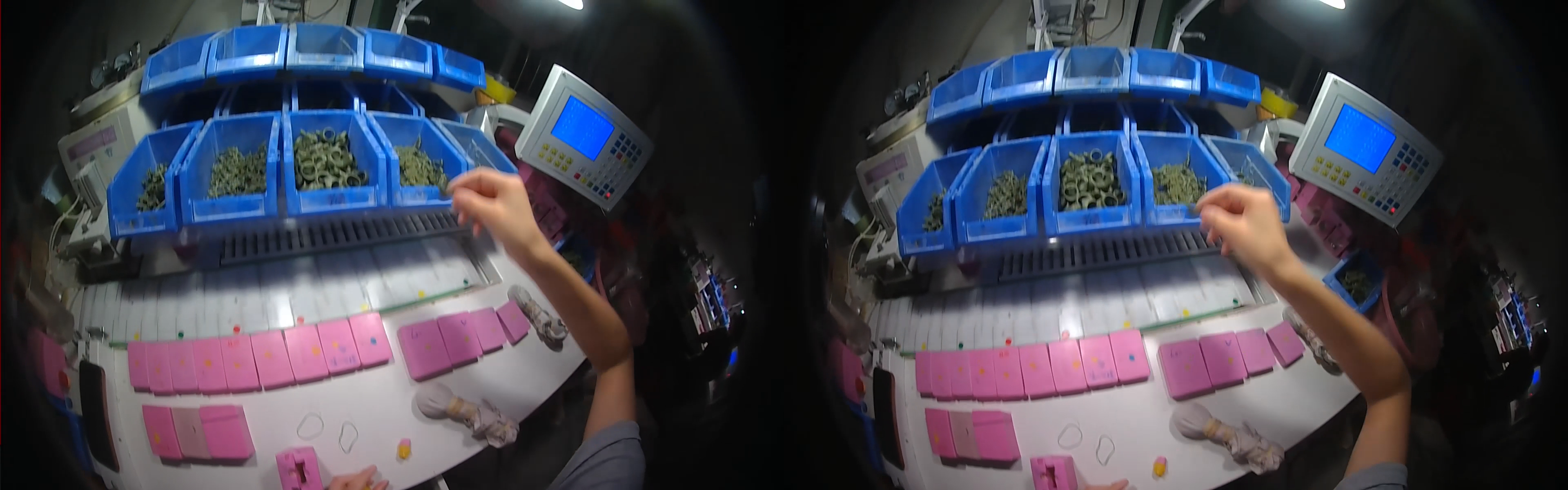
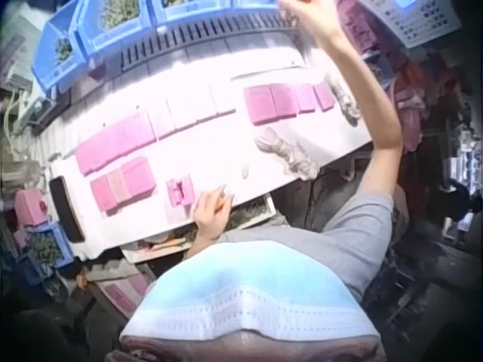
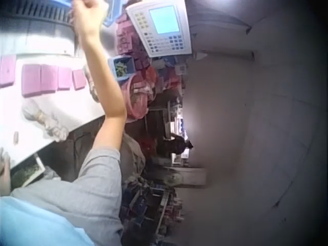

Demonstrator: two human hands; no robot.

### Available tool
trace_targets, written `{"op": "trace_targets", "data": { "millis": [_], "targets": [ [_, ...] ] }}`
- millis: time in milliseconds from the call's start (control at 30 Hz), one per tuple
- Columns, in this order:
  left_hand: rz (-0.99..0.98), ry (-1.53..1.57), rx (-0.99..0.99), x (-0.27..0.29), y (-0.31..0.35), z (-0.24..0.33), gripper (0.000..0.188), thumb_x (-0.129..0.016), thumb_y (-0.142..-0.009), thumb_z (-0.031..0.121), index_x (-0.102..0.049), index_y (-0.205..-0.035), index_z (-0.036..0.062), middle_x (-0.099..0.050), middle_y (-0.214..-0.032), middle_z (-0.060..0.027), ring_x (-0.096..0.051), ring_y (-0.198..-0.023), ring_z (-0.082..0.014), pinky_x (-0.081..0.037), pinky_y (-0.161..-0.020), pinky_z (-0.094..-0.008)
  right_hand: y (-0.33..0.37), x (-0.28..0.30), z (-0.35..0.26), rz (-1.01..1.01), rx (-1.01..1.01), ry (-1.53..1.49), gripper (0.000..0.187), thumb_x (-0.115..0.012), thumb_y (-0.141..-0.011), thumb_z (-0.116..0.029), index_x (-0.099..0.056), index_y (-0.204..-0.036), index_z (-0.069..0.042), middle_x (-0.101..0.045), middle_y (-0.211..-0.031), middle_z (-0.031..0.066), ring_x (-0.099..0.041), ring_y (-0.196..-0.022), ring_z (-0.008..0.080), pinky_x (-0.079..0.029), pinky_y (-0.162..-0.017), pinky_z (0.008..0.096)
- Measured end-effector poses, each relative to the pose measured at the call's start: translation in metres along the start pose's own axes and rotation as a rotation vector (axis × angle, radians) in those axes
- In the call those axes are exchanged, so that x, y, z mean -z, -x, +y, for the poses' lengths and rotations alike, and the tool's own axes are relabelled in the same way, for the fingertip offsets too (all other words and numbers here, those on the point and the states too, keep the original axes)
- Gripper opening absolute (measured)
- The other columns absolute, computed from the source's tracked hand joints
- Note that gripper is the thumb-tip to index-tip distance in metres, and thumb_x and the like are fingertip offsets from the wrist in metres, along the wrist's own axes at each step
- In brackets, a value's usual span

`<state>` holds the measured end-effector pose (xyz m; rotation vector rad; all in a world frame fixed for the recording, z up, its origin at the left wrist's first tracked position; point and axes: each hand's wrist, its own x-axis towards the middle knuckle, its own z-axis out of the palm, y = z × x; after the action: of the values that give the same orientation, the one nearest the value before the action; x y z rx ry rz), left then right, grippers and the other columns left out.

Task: The person places small yellow and green wax pieces into a two-part pink silicone mold, secures the joined halves with rubber bands, and wipes the mold with a cloth.

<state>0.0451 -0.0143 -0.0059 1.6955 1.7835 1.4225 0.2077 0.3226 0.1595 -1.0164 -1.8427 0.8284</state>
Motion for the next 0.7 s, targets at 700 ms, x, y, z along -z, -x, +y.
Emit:
{"op": "trace_targets", "data": {
  "millis": [700],
  "targets": [
    [-0.264,0.228,0.057,0.005,-0.022,-0.009,0.024,-0.052,-0.078,-0.004,-0.06,-0.1,-0.0022,-0.061,-0.085,-0.014,-0.06,-0.067,-0.0247,-0.051,-0.062,-0.0311,0.097,-0.045,-0.016,-0.276,0.391,0.381,0.026,-0.059,-0.074,0.008,-0.066,-0.096,-0.003,-0.068,-0.083,0.0074,-0.064,-0.068,0.0144,-0.047,-0.056,0.0234]
  ]
}}
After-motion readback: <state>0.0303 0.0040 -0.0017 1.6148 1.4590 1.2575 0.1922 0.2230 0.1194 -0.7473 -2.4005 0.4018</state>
